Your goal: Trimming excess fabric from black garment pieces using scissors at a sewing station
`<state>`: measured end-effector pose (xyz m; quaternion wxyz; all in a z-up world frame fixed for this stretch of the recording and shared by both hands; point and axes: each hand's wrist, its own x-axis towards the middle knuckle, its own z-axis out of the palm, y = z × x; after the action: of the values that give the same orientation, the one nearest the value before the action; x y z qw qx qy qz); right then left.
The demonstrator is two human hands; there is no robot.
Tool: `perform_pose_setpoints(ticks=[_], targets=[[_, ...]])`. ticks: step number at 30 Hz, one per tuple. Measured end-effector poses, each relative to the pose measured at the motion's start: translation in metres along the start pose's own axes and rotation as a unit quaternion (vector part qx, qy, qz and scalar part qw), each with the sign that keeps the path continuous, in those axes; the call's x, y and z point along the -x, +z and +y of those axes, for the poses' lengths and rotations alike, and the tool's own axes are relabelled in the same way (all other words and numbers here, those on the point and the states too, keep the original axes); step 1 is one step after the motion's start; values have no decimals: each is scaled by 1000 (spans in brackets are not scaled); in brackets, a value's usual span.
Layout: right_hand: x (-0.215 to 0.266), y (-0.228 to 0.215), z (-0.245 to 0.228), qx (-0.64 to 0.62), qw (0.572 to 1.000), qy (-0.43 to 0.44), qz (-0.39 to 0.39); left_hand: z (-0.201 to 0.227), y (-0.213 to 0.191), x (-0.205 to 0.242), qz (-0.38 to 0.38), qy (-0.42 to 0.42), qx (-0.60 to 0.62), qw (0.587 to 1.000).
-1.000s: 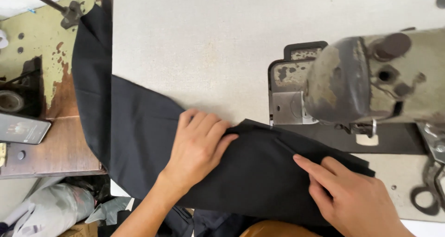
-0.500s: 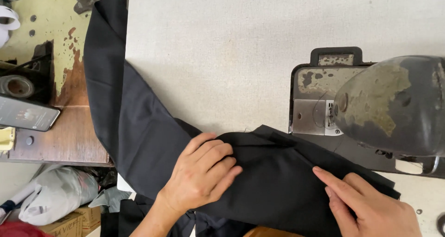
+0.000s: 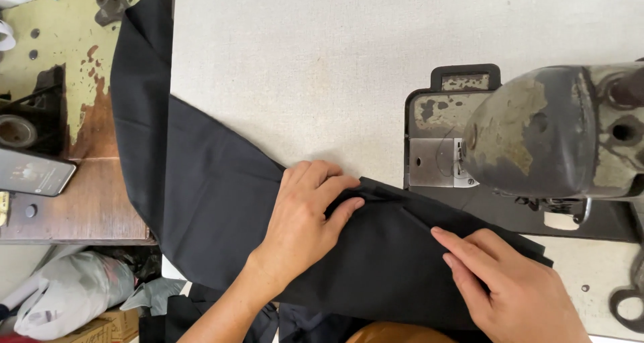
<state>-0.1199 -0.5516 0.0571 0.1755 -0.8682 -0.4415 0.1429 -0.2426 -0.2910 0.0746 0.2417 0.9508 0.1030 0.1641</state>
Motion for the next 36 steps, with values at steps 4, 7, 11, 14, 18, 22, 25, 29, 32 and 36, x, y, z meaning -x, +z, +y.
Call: perform_pose_setpoints(ticks=[4,7,11,14,18,22,25,29,32,36], targets=[[-5,-5,-2,-70,997,2,37,-1,3,-4,9,-4,25,1000],[-5,-7,0,-99,995,22,-1,-1,2,-8,2,-8,19,1000],[-6,-7,0,-127,992,4,22,-2,0,-12,-12,-27,12,999],[-7,-6,-1,-96,995,7,24,-2,-2,-14,-20,-35,11,999],[-11,-9,-1,-62,998,-7,-2,-2,-3,-18,-22,-33,4,999],[-23,-12,-15,64,996,-46,-34,-1,-3,-19,-56,-52,-15,997],[-34,-5,-19,69,994,-85,-19,0,-4,-20,-63,-63,-37,995],[-41,2,-22,104,989,-100,-23,-3,-4,-14,-23,-55,-58,997],[-41,3,-21,114,989,-94,-31,-5,-8,-10,-3,-44,-58,997],[-42,5,-18,118,988,-79,-67,-7,-12,-6,-13,-35,-49,998]])
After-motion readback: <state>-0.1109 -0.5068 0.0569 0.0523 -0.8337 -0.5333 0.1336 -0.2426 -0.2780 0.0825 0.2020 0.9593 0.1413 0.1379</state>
